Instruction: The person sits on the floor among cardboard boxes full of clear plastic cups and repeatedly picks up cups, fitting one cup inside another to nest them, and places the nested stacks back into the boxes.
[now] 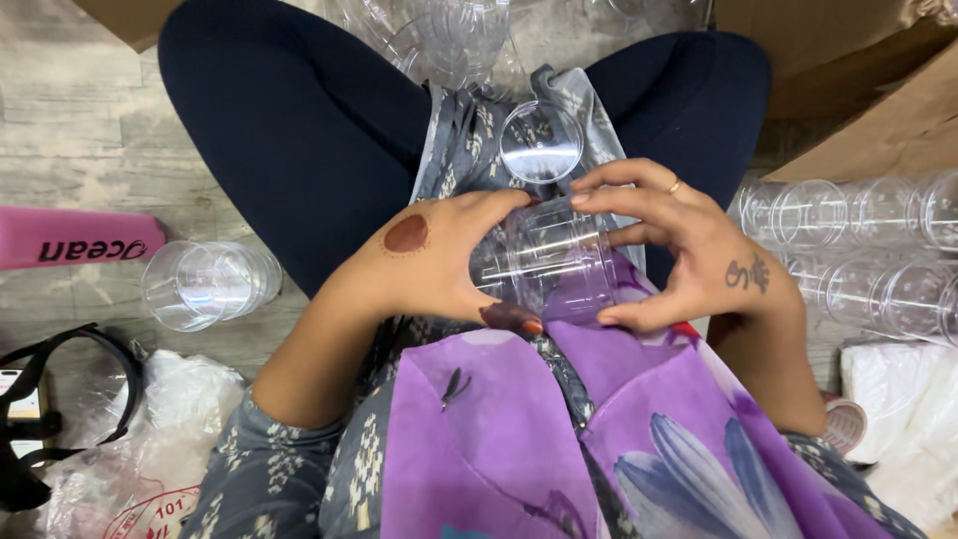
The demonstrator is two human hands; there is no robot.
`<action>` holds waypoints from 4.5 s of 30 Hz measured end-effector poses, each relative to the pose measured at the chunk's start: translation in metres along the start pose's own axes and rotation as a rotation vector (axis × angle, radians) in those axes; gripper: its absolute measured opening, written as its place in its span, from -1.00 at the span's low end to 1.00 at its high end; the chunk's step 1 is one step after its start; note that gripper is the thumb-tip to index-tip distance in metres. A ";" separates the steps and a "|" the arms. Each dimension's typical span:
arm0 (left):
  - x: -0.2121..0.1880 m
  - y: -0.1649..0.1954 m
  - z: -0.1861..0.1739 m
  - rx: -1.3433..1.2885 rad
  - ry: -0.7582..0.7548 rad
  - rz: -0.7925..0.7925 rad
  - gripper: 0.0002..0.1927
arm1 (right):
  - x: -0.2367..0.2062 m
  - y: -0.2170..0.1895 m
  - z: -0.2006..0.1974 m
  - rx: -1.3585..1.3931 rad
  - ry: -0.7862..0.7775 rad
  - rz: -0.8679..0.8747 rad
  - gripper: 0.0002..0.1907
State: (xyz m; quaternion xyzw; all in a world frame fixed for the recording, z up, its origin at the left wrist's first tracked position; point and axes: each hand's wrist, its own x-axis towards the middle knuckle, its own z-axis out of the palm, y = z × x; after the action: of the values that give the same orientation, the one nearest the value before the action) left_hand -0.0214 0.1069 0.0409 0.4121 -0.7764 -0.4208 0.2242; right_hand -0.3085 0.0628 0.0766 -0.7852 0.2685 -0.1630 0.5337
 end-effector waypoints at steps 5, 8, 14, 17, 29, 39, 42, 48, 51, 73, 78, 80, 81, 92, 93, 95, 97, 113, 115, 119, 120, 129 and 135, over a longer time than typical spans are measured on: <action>0.000 0.007 0.001 0.010 0.001 -0.043 0.14 | -0.006 0.003 0.010 0.001 0.059 0.029 -0.10; 0.000 0.010 0.001 0.013 -0.011 -0.061 0.12 | -0.009 0.007 0.012 0.029 0.072 -0.011 -0.10; -0.003 0.018 0.003 0.115 0.053 -0.008 0.07 | -0.017 0.016 0.019 0.142 0.098 -0.002 -0.08; -0.003 0.021 0.004 0.158 0.062 0.011 0.05 | -0.021 0.020 0.023 0.191 0.122 0.037 -0.06; -0.005 0.031 0.011 0.241 0.026 -0.053 0.08 | -0.031 0.014 0.036 0.313 0.167 0.146 -0.02; 0.014 0.038 0.013 0.289 0.022 -0.023 0.02 | -0.038 0.015 0.046 0.007 0.282 0.079 -0.07; 0.012 0.026 0.015 0.264 0.008 0.018 0.05 | -0.046 0.012 0.052 0.028 0.317 0.102 -0.08; -0.001 -0.039 0.007 -0.147 -0.104 -0.284 0.15 | -0.080 0.005 0.023 -0.369 0.582 0.217 -0.18; -0.021 -0.067 0.011 -0.366 -0.022 -0.094 0.10 | -0.121 0.021 0.004 -0.801 0.527 0.743 -0.13; -0.006 -0.094 0.032 -0.787 0.012 -0.206 0.09 | -0.196 0.200 0.037 -0.978 0.849 1.022 0.01; -0.008 -0.097 0.034 -0.787 0.020 -0.141 0.08 | -0.186 0.188 0.041 -0.914 0.837 1.139 -0.03; -0.010 -0.099 0.035 -0.798 0.026 -0.129 0.08 | -0.182 0.184 0.043 -0.906 0.828 1.182 -0.05; -0.011 -0.100 0.035 -0.804 0.024 -0.126 0.08 | -0.181 0.183 0.044 -0.901 0.823 1.204 -0.06; -0.014 -0.105 0.038 -0.819 0.039 -0.108 0.11 | -0.166 0.146 0.039 -1.026 0.792 1.240 0.06; -0.013 -0.105 0.038 -0.807 0.033 -0.088 0.11 | -0.158 0.138 0.038 -1.106 0.772 1.235 0.09; -0.010 -0.104 0.038 -0.776 0.033 -0.059 0.11 | -0.142 0.116 0.038 -1.033 0.825 1.235 0.04; -0.007 -0.104 0.036 -0.766 0.010 -0.033 0.15 | -0.114 0.101 0.039 -0.983 0.887 1.003 -0.05; -0.005 -0.106 0.021 -0.321 -0.084 0.161 0.31 | 0.037 0.079 0.048 -0.105 0.675 0.125 -0.79; -0.001 -0.105 0.020 -0.280 -0.095 0.105 0.27 | 0.016 0.073 0.045 0.435 0.807 0.127 -0.77; 0.009 -0.091 0.022 -0.248 0.030 0.225 0.19 | 0.000 0.068 0.042 0.830 0.718 0.257 -0.62; 0.012 -0.086 0.023 -0.254 0.026 0.242 0.17 | 0.000 0.068 0.044 0.776 0.656 0.355 -0.58; 0.022 -0.046 0.025 -0.135 0.053 0.090 0.08 | -0.007 0.044 0.041 0.538 0.259 0.279 -0.15; 0.033 -0.029 0.021 -0.113 -0.013 0.079 0.04 | 0.000 0.024 0.029 0.223 0.124 0.340 0.07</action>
State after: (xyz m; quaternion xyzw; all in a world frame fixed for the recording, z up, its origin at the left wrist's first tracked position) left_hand -0.0409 0.0808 0.0047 0.3651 -0.7685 -0.4574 0.2588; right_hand -0.2989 0.0778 0.0431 -0.6529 0.4098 -0.1472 0.6197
